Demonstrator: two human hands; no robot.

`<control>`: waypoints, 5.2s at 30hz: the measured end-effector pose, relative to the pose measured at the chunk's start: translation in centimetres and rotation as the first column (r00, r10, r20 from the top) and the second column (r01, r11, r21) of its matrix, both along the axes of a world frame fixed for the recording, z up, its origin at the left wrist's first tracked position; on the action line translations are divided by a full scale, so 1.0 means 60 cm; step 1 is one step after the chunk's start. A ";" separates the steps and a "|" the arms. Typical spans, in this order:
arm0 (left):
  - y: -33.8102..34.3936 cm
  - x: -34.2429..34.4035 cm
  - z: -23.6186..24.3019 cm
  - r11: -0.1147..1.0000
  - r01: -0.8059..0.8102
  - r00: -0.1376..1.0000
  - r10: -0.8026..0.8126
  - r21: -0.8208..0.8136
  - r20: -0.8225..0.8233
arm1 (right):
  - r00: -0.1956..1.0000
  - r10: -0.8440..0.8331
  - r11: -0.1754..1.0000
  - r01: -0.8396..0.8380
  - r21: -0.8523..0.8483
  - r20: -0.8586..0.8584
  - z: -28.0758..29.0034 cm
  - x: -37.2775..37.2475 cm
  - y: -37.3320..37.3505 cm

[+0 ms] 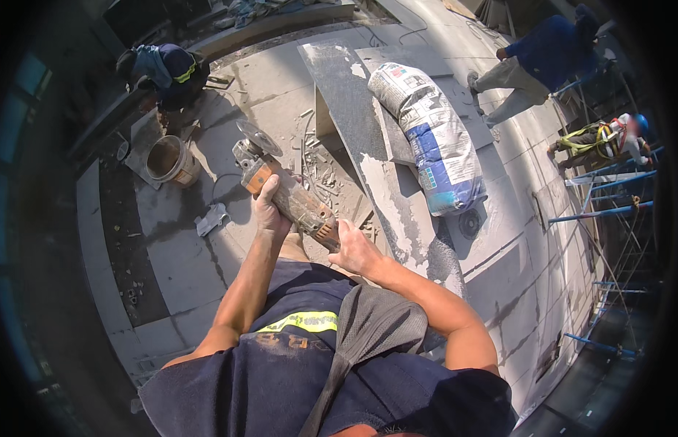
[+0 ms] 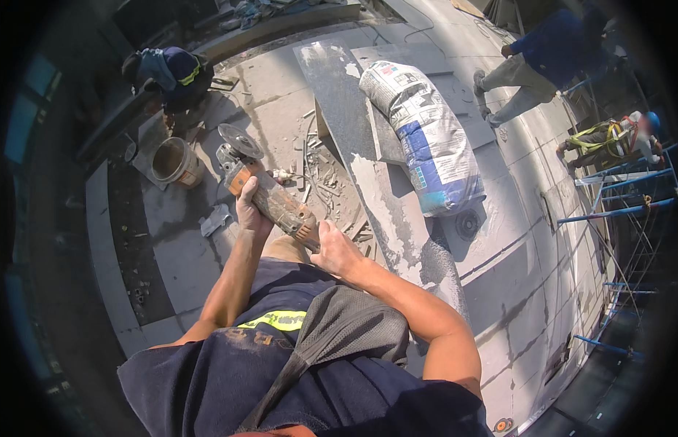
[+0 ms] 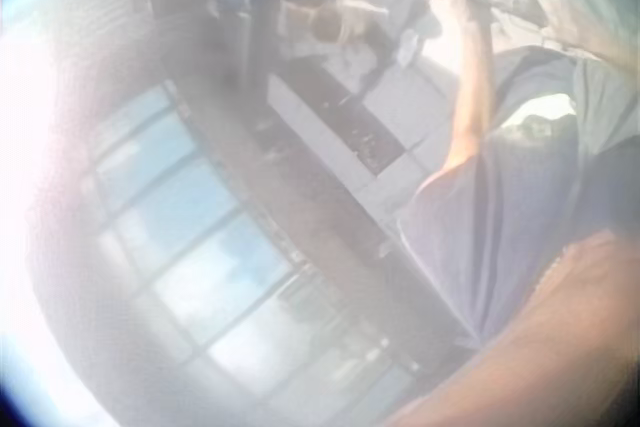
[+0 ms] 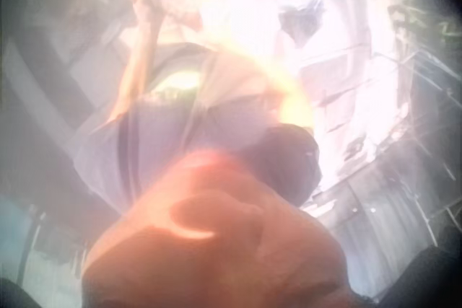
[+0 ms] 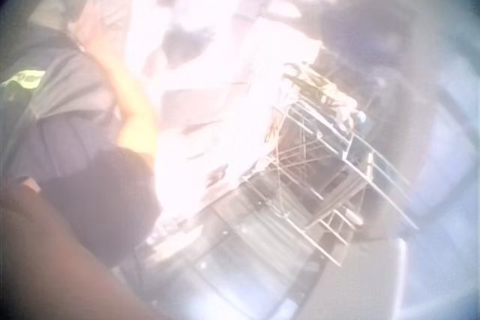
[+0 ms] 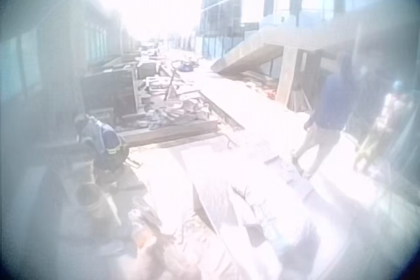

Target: The person uses an angle grinder to grind a concrete ledge on a rooftop. The person holds the tool with both hands and moves it along the edge, generating dust. Another worker is visible nearby on scaffolding.

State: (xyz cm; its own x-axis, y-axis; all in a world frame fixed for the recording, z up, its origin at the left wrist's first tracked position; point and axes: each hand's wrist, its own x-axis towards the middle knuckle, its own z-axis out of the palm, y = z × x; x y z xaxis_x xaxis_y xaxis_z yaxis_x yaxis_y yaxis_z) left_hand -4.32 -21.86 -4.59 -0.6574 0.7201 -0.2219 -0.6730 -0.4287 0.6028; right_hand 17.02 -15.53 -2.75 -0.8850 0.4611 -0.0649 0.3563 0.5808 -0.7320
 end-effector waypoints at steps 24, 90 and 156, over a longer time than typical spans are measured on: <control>0.119 -0.092 -0.076 0.952 0.291 0.916 -0.307 0.097 0.259 | 0.906 -0.379 0.879 0.416 -0.234 0.190 0.018 -0.143 -0.005; 0.345 -0.131 -0.243 0.966 0.146 0.984 -0.121 -0.215 0.128 | 0.755 -0.523 0.664 0.651 -0.367 0.395 -0.115 -0.222 0.163; 0.303 -0.103 -0.214 0.941 0.262 0.956 -0.222 -0.214 0.194 | 0.699 -0.548 0.575 0.713 -0.401 0.459 -0.072 -0.210 0.106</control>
State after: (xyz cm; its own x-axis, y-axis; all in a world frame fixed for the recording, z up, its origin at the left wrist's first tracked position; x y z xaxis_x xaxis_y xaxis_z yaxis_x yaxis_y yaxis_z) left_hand -10.49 -3.67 -17.40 -0.4094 0.7672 -0.4937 -0.8368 -0.1001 0.5383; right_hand 4.43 -9.15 -7.10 -0.2873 0.7105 -0.6424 0.6955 -0.3064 -0.6499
